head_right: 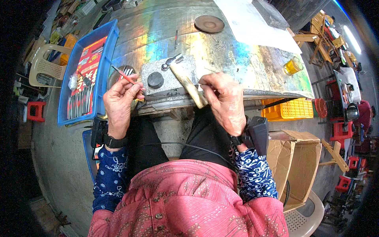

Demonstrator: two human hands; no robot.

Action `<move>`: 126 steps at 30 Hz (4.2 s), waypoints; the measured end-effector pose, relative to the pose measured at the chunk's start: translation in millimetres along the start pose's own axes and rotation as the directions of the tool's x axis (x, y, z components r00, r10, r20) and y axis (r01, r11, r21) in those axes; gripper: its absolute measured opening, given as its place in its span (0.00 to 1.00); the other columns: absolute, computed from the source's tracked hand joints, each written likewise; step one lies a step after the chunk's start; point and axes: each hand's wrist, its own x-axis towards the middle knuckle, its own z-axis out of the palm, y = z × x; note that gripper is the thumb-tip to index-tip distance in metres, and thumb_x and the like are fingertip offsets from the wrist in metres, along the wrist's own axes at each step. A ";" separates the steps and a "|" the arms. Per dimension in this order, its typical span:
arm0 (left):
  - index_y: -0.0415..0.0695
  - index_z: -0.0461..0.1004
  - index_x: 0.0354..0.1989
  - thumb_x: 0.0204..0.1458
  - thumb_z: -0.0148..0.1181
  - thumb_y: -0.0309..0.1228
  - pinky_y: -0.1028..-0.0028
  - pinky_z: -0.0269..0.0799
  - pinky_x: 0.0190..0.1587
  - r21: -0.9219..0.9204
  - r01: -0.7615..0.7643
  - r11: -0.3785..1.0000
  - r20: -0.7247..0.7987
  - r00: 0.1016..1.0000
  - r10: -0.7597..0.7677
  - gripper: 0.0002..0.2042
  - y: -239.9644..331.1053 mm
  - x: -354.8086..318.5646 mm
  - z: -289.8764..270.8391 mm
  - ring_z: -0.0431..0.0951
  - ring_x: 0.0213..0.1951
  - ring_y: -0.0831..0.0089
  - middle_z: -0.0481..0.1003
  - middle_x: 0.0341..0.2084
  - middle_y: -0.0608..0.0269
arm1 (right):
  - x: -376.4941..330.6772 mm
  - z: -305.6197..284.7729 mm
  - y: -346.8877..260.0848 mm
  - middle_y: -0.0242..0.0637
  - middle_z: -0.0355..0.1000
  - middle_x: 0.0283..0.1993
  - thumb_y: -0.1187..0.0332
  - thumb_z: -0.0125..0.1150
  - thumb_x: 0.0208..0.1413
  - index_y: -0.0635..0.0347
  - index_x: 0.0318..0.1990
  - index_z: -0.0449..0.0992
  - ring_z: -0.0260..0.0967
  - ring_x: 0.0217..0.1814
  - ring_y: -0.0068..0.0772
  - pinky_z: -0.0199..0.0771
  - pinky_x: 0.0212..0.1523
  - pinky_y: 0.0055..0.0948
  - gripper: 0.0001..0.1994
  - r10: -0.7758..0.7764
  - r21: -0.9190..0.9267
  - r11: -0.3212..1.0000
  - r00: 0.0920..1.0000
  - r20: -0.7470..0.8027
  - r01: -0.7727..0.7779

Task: The person repeatedly picks small metal rods from a blue tray, places them on a metal block, and strikes them with a hammer. The person then places the rods into a small round dish on the table. This cycle repeats throughout the clip.

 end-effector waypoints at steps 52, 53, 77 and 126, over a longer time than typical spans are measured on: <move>0.37 0.70 0.46 0.59 0.53 0.24 0.72 0.80 0.38 -0.597 0.241 0.765 0.134 0.970 -0.201 0.08 7.4 -42.5 26.0 0.81 0.35 0.68 0.77 0.38 0.52 | -22.6 75.0 -65.9 0.36 0.69 0.24 0.80 0.62 0.50 0.66 0.30 0.72 0.67 0.22 0.25 0.66 0.24 0.24 0.04 0.176 0.393 0.914 0.972 -0.158 -0.102; 0.37 0.70 0.45 0.59 0.53 0.24 0.72 0.80 0.38 -0.593 0.239 0.769 0.135 0.971 -0.197 0.08 6.8 -42.4 25.8 0.81 0.35 0.68 0.77 0.38 0.52 | -21.8 74.8 -65.4 0.37 0.69 0.24 0.80 0.63 0.50 0.66 0.30 0.72 0.67 0.23 0.26 0.67 0.25 0.24 0.04 0.136 0.351 0.934 0.976 -0.171 -0.069; 0.34 0.73 0.37 0.53 0.57 0.18 0.83 0.74 0.27 -0.042 -0.081 0.996 -0.025 0.996 0.080 0.05 -8.5 23.1 21.0 0.77 0.26 0.81 0.77 0.26 0.62 | -13.1 47.2 -10.9 0.46 0.66 0.39 0.71 0.65 0.48 0.59 0.49 0.70 0.68 0.40 0.51 0.71 0.38 0.41 0.20 0.049 -0.392 0.919 0.999 0.010 -0.041; 0.35 0.78 0.36 0.48 0.62 0.18 0.74 0.75 0.34 0.484 -0.378 0.790 0.037 0.910 0.413 0.07 -3.0 14.9 31.1 0.81 0.32 0.69 0.80 0.30 0.53 | 28.2 -33.3 -102.2 0.44 0.74 0.30 0.75 0.61 0.53 0.67 0.47 0.73 0.73 0.26 0.33 0.72 0.30 0.26 0.13 -0.148 -0.186 0.969 0.984 0.096 0.164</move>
